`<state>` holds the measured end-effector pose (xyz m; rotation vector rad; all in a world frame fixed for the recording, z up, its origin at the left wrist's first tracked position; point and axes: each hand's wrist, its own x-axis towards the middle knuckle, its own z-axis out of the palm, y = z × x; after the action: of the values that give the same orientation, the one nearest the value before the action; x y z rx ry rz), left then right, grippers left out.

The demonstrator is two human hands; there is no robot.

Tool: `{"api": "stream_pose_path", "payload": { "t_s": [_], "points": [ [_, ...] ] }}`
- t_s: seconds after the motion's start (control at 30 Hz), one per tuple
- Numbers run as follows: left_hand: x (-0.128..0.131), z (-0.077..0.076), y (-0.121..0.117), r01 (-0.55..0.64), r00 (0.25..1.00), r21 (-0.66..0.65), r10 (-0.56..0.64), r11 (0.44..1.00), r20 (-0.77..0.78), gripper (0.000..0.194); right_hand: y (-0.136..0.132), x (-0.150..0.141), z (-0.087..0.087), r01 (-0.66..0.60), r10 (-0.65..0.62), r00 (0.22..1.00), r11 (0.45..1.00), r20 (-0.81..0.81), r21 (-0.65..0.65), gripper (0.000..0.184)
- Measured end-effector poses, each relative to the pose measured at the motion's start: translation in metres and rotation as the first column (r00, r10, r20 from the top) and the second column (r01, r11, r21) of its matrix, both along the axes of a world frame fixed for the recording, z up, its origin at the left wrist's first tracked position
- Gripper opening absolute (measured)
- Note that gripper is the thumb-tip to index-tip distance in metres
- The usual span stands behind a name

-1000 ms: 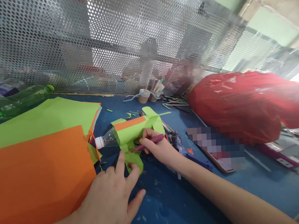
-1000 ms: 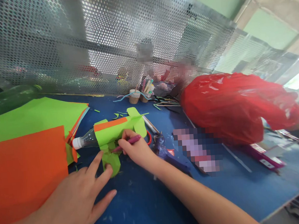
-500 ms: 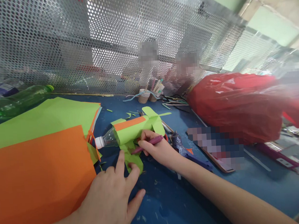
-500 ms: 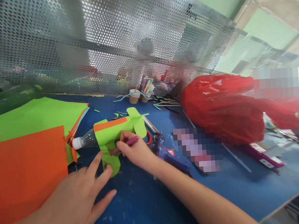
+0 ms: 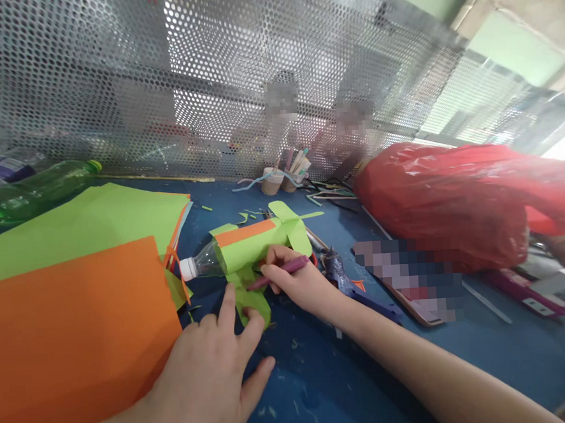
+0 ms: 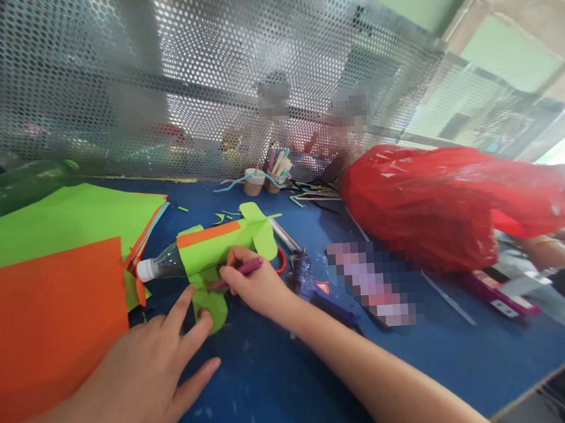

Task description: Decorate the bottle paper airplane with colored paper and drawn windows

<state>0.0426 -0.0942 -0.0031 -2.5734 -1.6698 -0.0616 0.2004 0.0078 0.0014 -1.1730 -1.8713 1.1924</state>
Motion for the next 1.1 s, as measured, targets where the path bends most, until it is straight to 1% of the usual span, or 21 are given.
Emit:
{"api": "stream_pose_path", "payload": {
  "t_s": [0.17, 0.33, 0.4, 0.53, 0.67, 0.8, 0.93, 1.1],
  "points": [
    [-0.0016, -0.0024, 0.001, 0.016, 1.0, -0.005, -0.016, 1.0, 0.004, 0.04, -0.0003, -0.0002, -0.0003, -0.006, 0.006, 1.0, 1.0, -0.009, 0.001, 0.017],
    [0.0008, 0.0008, -0.0005, -0.013, 1.0, -0.001, 0.013, 1.0, -0.027, 0.038, -0.0009, -0.0011, 0.0001, -0.012, 0.012, 1.0, 1.0, -0.026, -0.011, 0.017],
    [0.0015, 0.0012, -0.001, -0.016, 1.0, 0.003, 0.016, 1.0, -0.02, 0.038, -0.0009, -0.0013, 0.0, -0.006, 0.005, 1.0, 1.0, -0.023, -0.018, 0.017],
    [0.0005, -0.0002, -0.0003, -0.02, 0.999, 0.004, 0.02, 1.0, -0.025, 0.038, -0.0004, -0.0008, -0.0007, -0.004, 0.004, 1.0, 1.0, -0.019, 0.009, 0.017],
    [-0.0011, -0.0013, 0.001, 0.007, 1.0, -0.013, -0.007, 1.0, -0.021, 0.039, -0.0004, -0.0003, -0.0007, -0.003, 0.003, 1.0, 1.0, -0.013, 0.017, 0.018],
    [0.0001, -0.0004, 0.0, -0.017, 0.999, 0.002, 0.017, 1.0, -0.034, 0.038, -0.001, -0.0013, 0.0006, -0.011, 0.011, 1.0, 1.0, -0.013, 0.006, 0.018],
    [0.0012, -0.0002, -0.001, -0.017, 1.0, 0.007, 0.017, 1.0, -0.009, 0.038, -0.0014, -0.0022, 0.0017, -0.002, 0.002, 1.0, 1.0, -0.011, -0.005, 0.018],
    [0.001, -0.0006, -0.0007, -0.013, 1.0, 0.007, 0.013, 1.0, -0.017, 0.038, -0.0014, -0.0013, 0.0017, 0.011, -0.011, 1.0, 1.0, 0.011, 0.005, 0.019]
  ]
}}
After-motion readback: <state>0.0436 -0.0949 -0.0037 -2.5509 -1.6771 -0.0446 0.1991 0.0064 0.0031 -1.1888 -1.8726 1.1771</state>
